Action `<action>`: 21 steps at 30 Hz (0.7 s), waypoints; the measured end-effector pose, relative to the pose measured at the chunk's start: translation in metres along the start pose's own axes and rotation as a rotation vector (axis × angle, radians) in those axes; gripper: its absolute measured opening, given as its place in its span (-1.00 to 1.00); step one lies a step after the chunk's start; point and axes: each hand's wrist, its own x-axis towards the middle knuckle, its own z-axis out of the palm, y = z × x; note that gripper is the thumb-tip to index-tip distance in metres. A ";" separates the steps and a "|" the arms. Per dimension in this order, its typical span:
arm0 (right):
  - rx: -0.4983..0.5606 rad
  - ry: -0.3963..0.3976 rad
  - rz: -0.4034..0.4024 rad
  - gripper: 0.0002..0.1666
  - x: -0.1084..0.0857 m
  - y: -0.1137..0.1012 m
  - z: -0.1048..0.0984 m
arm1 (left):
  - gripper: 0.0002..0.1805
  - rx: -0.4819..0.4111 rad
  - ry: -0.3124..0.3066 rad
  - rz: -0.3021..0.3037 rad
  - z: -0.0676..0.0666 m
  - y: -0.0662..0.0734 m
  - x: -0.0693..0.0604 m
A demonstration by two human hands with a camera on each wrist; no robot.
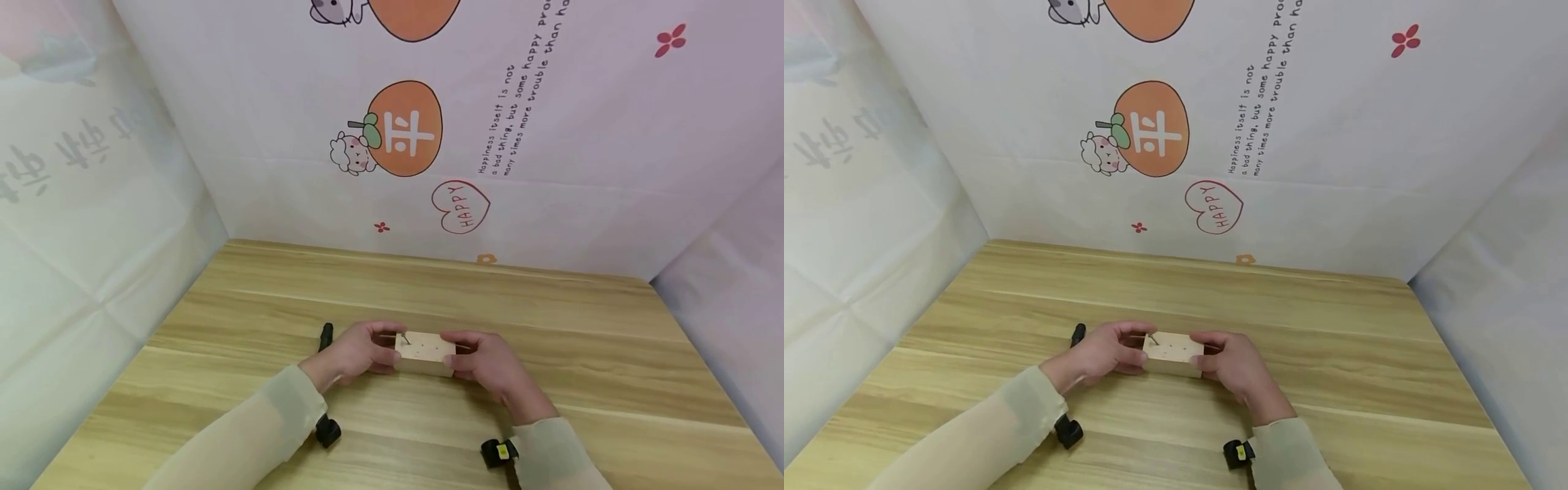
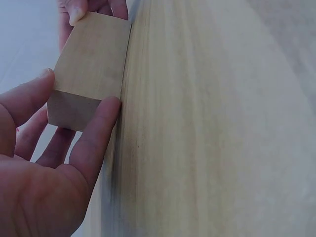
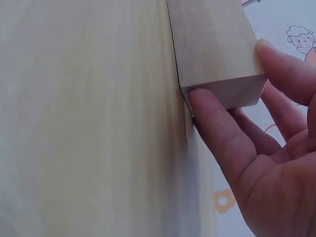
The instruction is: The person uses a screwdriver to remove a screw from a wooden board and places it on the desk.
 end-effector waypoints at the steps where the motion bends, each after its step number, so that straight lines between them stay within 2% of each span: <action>1: -0.019 -0.011 -0.002 -0.49 0.000 -0.001 -0.001 | -0.39 0.002 -0.001 0.002 0.000 -0.001 0.000; 4: -0.102 -0.057 -0.032 -0.41 -0.001 -0.006 -0.008 | -0.39 -0.003 -0.002 -0.002 -0.001 -0.002 0.000; 6: -0.170 -0.058 -0.084 -0.34 -0.002 -0.013 -0.017 | -0.39 -0.003 -0.003 -0.002 -0.001 -0.002 -0.001; 10: -0.181 0.030 -0.216 -0.32 -0.006 -0.030 -0.034 | -0.39 -0.001 0.001 -0.007 -0.001 -0.002 -0.002; 12: -0.188 0.038 -0.287 -0.34 -0.008 -0.037 -0.036 | -0.40 0.001 0.006 -0.015 0.000 -0.001 -0.001; 15: -0.185 -0.060 -0.360 -0.35 -0.009 -0.044 -0.026 | -0.41 0.003 0.014 -0.026 0.000 0.000 0.000; 18: -0.189 -0.169 -0.395 -0.38 -0.007 -0.045 -0.009 | -0.42 0.009 0.020 -0.033 0.001 0.002 0.001; 21: -0.178 -0.195 -0.398 -0.43 -0.004 -0.042 0.005 | -0.43 0.018 0.020 -0.037 0.001 0.002 0.003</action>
